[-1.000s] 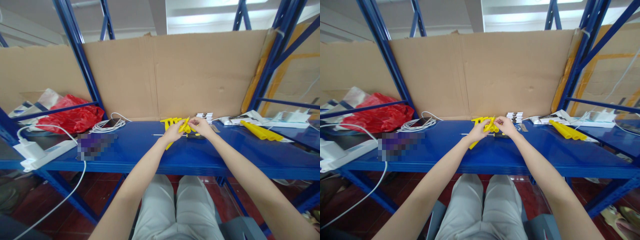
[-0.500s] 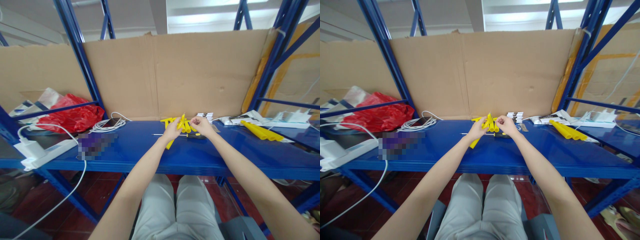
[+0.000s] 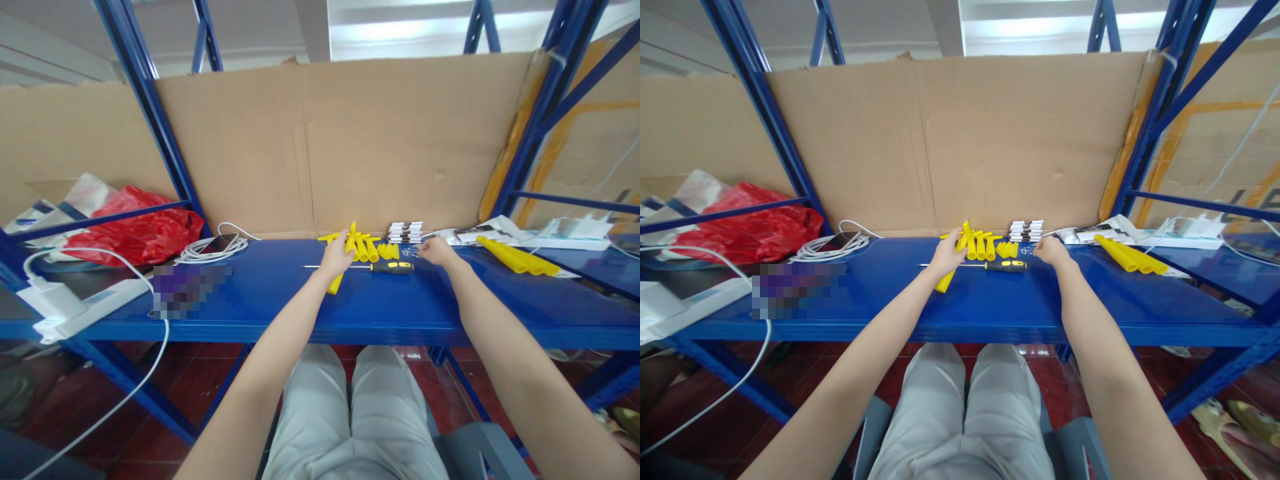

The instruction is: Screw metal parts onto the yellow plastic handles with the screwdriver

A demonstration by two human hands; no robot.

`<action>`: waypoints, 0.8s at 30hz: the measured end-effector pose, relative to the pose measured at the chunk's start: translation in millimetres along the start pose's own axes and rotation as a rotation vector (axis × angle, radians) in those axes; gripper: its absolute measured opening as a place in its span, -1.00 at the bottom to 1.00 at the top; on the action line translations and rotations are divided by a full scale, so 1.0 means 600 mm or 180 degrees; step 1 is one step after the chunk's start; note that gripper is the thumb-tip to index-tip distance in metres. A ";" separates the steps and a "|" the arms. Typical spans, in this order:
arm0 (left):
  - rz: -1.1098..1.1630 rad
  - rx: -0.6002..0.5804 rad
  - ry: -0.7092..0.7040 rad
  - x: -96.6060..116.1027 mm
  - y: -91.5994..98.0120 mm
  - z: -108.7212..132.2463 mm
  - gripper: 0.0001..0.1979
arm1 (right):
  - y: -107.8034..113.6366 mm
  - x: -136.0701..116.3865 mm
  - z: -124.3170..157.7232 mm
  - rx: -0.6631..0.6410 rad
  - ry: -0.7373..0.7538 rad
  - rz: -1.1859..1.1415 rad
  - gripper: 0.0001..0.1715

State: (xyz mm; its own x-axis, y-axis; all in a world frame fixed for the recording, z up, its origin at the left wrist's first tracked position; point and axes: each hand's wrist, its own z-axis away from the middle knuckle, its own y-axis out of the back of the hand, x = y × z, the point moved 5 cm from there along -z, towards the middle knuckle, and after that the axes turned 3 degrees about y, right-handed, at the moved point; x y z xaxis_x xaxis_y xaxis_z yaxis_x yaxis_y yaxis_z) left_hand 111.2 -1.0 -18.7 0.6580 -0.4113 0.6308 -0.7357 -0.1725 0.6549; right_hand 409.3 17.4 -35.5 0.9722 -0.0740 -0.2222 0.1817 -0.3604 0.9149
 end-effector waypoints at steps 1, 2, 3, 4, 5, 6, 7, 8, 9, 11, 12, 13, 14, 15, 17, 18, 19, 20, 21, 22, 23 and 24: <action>-0.0009 -0.0003 0.0011 0.001 0.000 0.001 -0.39 | -0.003 0.002 0.001 -0.0040 -0.0030 0.0043 -0.88; -0.0011 -0.0008 0.0017 0.002 0.000 0.001 -0.39 | -0.005 0.004 0.002 -0.0073 -0.0055 0.0070 -0.88; -0.0007 -0.0014 0.0020 0.002 0.000 0.001 -0.39 | -0.007 0.004 0.003 -0.0101 -0.0085 0.0091 -0.88; 0.0002 -0.0022 0.0020 0.002 0.000 0.001 -0.40 | -0.009 0.005 0.004 -0.0127 -0.0115 0.0108 -0.87; 0.0011 -0.0033 0.0018 0.002 -0.001 0.001 -0.40 | -0.010 0.005 0.006 -0.0147 -0.0140 0.0120 -0.87; 0.0021 -0.0045 0.0013 0.002 -0.002 0.000 -0.40 | -0.011 0.006 0.007 -0.0160 -0.0164 0.0128 -0.86; 0.0032 -0.0062 0.0003 0.002 -0.003 0.000 -0.40 | -0.012 0.007 0.008 -0.0168 -0.0179 0.0134 -0.86; 0.0044 -0.0082 -0.0008 0.001 -0.005 -0.001 -0.40 | -0.012 0.007 0.009 -0.0166 -0.0183 0.0142 -0.86; 0.0056 -0.0104 -0.0022 0.001 -0.006 -0.001 -0.40 | -0.012 0.007 0.009 -0.0159 -0.0179 0.0150 -0.87; 0.0078 -0.0130 -0.0045 0.000 -0.009 -0.003 -0.40 | -0.012 0.008 0.011 -0.0137 -0.0173 0.0155 -0.87; 0.0086 -0.0131 -0.0056 -0.001 -0.010 -0.003 -0.40 | -0.013 0.008 0.011 -0.0132 -0.0177 0.0152 -0.87; 0.0095 -0.0128 -0.0070 -0.002 -0.011 -0.004 -0.39 | -0.013 0.008 0.011 -0.0125 -0.0183 0.0145 -0.86; 0.0105 -0.0123 -0.0089 -0.003 -0.012 -0.005 -0.39 | -0.014 0.009 0.011 -0.0118 -0.0200 0.0139 -0.85; 0.0117 -0.0118 -0.0111 -0.003 -0.013 -0.005 -0.39 | -0.015 0.009 0.011 -0.0111 -0.0213 0.0138 -0.85; 0.0144 -0.0100 -0.0160 -0.004 -0.014 -0.006 -0.39 | -0.017 0.009 0.011 -0.0087 -0.0222 0.0151 -0.85; 0.0153 -0.0088 -0.0179 -0.005 -0.014 -0.007 -0.39 | -0.017 0.009 0.011 -0.0073 -0.0218 0.0159 -0.85; 0.0157 -0.0076 -0.0186 -0.005 -0.014 -0.007 -0.38 | -0.018 0.009 0.010 -0.0054 -0.0206 0.0163 -0.86; 0.0158 -0.0069 -0.0184 -0.006 -0.014 -0.007 -0.38 | -0.018 0.008 0.010 -0.0031 -0.0192 0.0162 -0.86; 0.0156 -0.0069 -0.0175 -0.006 -0.014 -0.007 -0.38 | -0.018 0.008 0.011 -0.0006 -0.0179 0.0155 -0.86; 0.0153 -0.0076 -0.0163 -0.006 -0.014 -0.007 -0.38 | -0.018 0.007 0.011 0.0011 -0.0178 0.0147 -0.85; 0.0150 -0.0087 -0.0151 -0.007 -0.014 -0.007 -0.38 | -0.017 0.006 0.012 0.0019 -0.0186 0.0141 -0.85; 0.0148 -0.0098 -0.0143 -0.007 -0.014 -0.007 -0.38 | -0.017 0.005 0.013 0.0018 -0.0198 0.0139 -0.84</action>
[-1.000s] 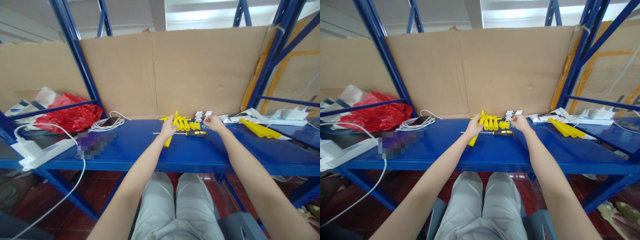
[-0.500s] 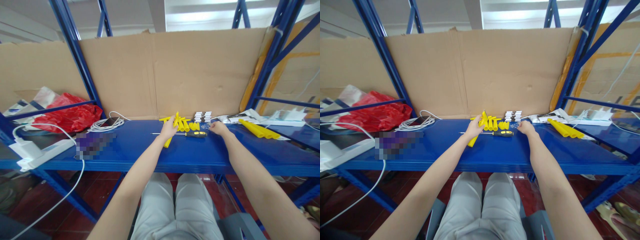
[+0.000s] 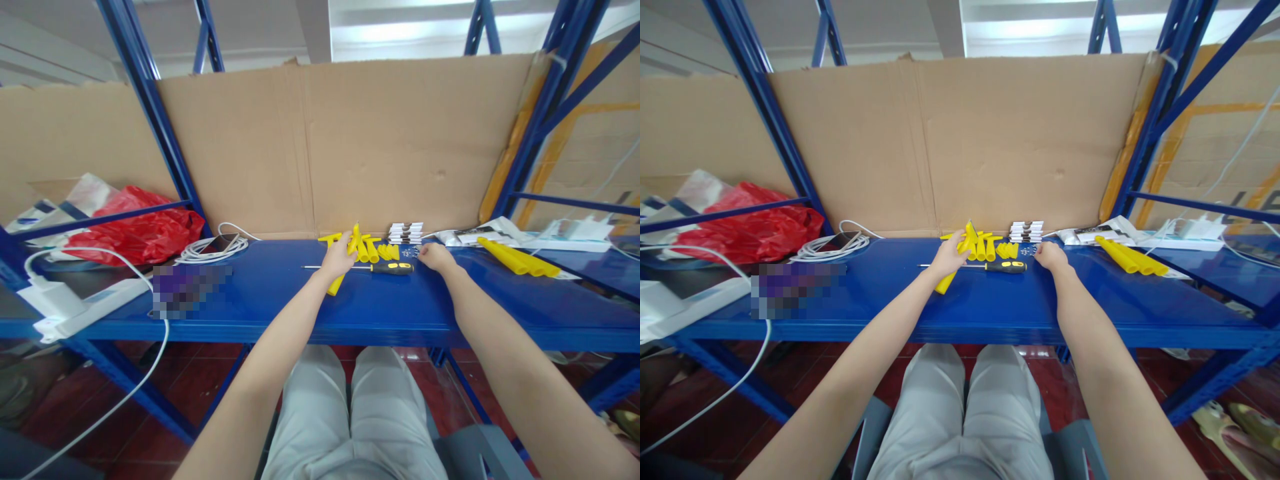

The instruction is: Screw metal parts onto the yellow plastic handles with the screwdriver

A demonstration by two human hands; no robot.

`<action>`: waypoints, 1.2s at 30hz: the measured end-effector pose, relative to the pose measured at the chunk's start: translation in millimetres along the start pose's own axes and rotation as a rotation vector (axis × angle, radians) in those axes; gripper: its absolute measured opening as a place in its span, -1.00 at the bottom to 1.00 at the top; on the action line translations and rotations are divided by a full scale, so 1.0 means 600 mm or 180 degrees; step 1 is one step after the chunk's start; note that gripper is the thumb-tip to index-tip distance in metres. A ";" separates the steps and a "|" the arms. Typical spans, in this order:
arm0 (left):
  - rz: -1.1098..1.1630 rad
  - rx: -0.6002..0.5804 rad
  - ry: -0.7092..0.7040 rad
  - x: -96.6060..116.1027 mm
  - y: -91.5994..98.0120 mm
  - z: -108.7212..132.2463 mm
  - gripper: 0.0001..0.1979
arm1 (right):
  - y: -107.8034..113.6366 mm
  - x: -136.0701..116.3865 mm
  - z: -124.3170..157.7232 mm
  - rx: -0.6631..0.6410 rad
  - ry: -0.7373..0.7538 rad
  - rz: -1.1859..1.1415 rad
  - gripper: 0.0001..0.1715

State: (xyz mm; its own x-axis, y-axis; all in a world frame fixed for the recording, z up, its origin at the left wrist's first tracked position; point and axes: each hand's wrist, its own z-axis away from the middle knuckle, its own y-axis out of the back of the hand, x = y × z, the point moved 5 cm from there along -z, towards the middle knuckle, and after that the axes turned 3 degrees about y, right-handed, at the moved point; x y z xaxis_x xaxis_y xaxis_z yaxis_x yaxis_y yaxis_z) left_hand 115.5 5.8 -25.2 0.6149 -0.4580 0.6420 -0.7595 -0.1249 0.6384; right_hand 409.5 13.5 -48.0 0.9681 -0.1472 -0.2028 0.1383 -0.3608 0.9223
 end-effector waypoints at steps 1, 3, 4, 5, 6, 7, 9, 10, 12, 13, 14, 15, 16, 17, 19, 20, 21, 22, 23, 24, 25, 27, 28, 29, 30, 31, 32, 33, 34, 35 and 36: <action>-0.0001 -0.0011 0.0006 0.000 0.000 0.000 -0.38 | 0.001 -0.001 0.001 -0.0012 -0.0011 0.0003 -0.84; 0.0003 -0.0033 0.0002 0.001 -0.001 0.001 -0.39 | 0.002 -0.003 0.004 -0.0052 -0.0030 0.0019 -0.83; 0.0009 -0.0046 -0.0001 0.002 -0.001 0.001 -0.39 | 0.003 -0.005 0.005 -0.0073 -0.0039 0.0028 -0.83; 0.0015 -0.0058 -0.0002 0.003 -0.001 0.002 -0.40 | 0.003 -0.006 0.006 -0.0091 -0.0049 0.0035 -0.82; 0.0022 -0.0065 -0.0001 0.004 -0.001 0.002 -0.40 | 0.004 -0.006 0.007 -0.0102 -0.0060 0.0043 -0.81; 0.0027 -0.0067 0.0002 0.004 -0.001 0.003 -0.40 | 0.005 -0.007 0.007 -0.0103 -0.0068 0.0051 -0.80; 0.0030 -0.0059 0.0012 0.006 0.000 0.004 -0.39 | 0.006 -0.008 0.008 -0.0072 -0.0069 0.0075 -0.79; 0.0028 -0.0051 0.0015 0.006 0.000 0.004 -0.38 | 0.007 -0.009 0.008 -0.0047 -0.0062 0.0088 -0.79; 0.0024 -0.0043 0.0017 0.007 0.000 0.004 -0.38 | 0.008 -0.011 0.007 -0.0007 -0.0046 0.0116 -0.80; 0.0026 -0.0044 0.0014 0.007 0.000 0.004 -0.38 | 0.007 -0.012 0.007 0.0000 -0.0039 0.0138 -0.80; 0.0033 -0.0045 0.0011 0.007 0.000 0.004 -0.38 | 0.006 -0.013 0.007 -0.0009 -0.0031 0.0166 -0.80; 0.0042 -0.0045 0.0005 0.007 0.000 0.004 -0.39 | 0.005 -0.014 0.007 -0.0027 -0.0022 0.0198 -0.79; 0.0052 -0.0047 -0.0001 0.007 0.000 0.004 -0.39 | 0.004 -0.015 0.006 -0.0044 -0.0014 0.0227 -0.79; 0.0060 -0.0046 -0.0006 0.007 0.000 0.004 -0.38 | 0.003 -0.015 0.006 -0.0056 -0.0006 0.0244 -0.78; 0.0065 -0.0038 -0.0024 0.007 0.001 0.005 -0.38 | 0.001 -0.015 0.004 -0.0040 0.0004 0.0234 -0.77; 0.0064 -0.0033 -0.0034 0.008 0.001 0.006 -0.38 | 0.002 -0.014 0.003 -0.0010 0.0004 0.0209 -0.77; 0.0064 -0.0029 -0.0046 0.008 0.002 0.006 -0.37 | 0.002 -0.012 0.002 0.0026 0.0000 0.0178 -0.77; 0.0066 -0.0026 -0.0055 0.009 0.003 0.007 -0.37 | 0.003 -0.011 0.001 0.0059 -0.0004 0.0144 -0.76; 0.0072 -0.0027 -0.0056 0.009 0.003 0.007 -0.36 | 0.004 -0.009 0.000 0.0083 -0.0016 0.0106 -0.75; 0.0086 -0.0030 -0.0046 0.009 0.003 0.007 -0.36 | 0.005 -0.007 0.000 0.0101 -0.0031 0.0064 -0.74; 0.0111 -0.0034 -0.0030 0.010 0.003 0.008 -0.36 | 0.006 -0.005 0.000 0.0110 -0.0052 0.0019 -0.73; 0.0220 -0.0054 0.0008 0.011 0.001 0.009 -0.36 | 0.008 -0.002 0.000 0.0113 -0.0090 -0.0077 -0.71; 0.0318 -0.0073 0.0032 0.012 -0.001 0.009 -0.36 | 0.008 -0.001 0.000 0.0123 -0.0103 -0.0122 -0.71; 0.0451 -0.0098 0.0062 0.014 -0.004 0.010 -0.36 | 0.009 -0.001 0.001 0.0137 -0.0108 -0.0163 -0.71; 0.0619 -0.0129 0.0107 0.016 -0.008 0.010 -0.36 | 0.009 -0.001 0.001 0.0154 -0.0104 -0.0204 -0.71; 0.0813 -0.0165 0.0173 0.017 -0.013 0.009 -0.37 | 0.009 -0.001 0.000 0.0171 -0.0098 -0.0245 -0.71; 0.1023 -0.0203 0.0255 0.019 -0.018 0.009 -0.37 | 0.009 -0.002 0.000 0.0188 -0.0096 -0.0283 -0.72; 0.1241 -0.0244 0.0345 0.022 -0.025 0.008 -0.38 | 0.009 -0.002 0.000 0.0200 -0.0101 -0.0315 -0.72; 0.1449 -0.0285 0.0443 0.024 -0.031 0.006 -0.39 | 0.008 -0.003 -0.001 0.0205 -0.0111 -0.0340 -0.72; 0.1641 -0.0329 0.0538 0.028 -0.038 0.005 -0.41 | 0.008 -0.003 -0.001 0.0212 -0.0122 -0.0356 -0.72; 0.1805 -0.0377 0.0643 0.031 -0.046 0.003 -0.44 | 0.009 -0.003 -0.001 0.0228 -0.0131 -0.0365 -0.73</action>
State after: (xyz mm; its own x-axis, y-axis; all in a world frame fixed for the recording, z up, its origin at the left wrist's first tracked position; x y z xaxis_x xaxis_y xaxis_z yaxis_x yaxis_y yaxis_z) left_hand 147.5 -1.1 -31.5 0.1587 -0.2473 0.9558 -0.9586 0.1933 0.2092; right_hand 408.7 12.6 -42.4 0.9372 -0.1383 -0.3201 0.2308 -0.4419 0.8668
